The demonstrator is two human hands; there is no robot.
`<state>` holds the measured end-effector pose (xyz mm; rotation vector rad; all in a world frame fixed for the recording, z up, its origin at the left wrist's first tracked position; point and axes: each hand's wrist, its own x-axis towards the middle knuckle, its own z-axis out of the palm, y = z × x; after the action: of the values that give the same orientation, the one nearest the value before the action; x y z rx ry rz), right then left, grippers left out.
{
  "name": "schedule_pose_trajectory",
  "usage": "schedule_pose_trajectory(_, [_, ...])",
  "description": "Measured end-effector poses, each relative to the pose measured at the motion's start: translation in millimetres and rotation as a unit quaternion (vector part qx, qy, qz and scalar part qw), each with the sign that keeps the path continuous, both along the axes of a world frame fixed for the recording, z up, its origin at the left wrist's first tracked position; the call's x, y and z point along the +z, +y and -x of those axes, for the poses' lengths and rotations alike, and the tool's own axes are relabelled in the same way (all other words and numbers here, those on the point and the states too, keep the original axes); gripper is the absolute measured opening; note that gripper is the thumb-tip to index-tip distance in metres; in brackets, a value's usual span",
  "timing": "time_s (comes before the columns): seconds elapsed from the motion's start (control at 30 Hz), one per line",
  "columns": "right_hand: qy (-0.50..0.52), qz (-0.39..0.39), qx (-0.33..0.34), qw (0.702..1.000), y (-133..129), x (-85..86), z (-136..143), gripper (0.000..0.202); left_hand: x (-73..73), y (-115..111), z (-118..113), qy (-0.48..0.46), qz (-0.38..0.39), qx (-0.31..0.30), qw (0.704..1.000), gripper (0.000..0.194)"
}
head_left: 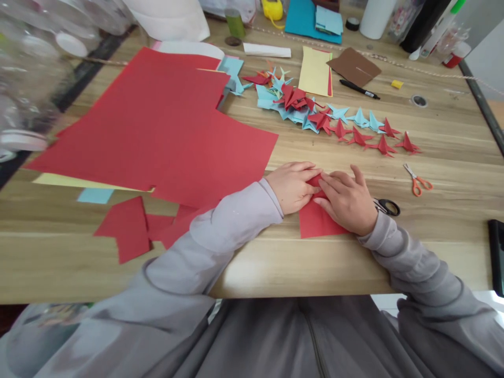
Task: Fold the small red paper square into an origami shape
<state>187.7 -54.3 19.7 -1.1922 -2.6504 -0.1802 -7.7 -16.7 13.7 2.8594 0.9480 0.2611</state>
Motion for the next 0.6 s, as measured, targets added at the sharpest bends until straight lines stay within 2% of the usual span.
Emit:
schedule_pose_trajectory(0.17, [-0.011, -0.005, -0.021, 1.0, -7, 3.8, -2, 0.035, -0.2, -2, -5, 0.009, -0.005, 0.017, 1.0, 0.028])
schedule_pose_trajectory(0.37, [-0.024, -0.026, -0.025, 0.999, -19, 10.5, -8, 0.032, 0.4, 0, -2, 0.018, 0.027, 0.023, 0.999, 0.03])
schedule_pose_trajectory(0.6, [-0.027, -0.045, -0.016, 0.998, -25, 14.8, -10, 0.035, -9.8, 4, 6, -0.042, 0.015, 0.005, 0.999, 0.032])
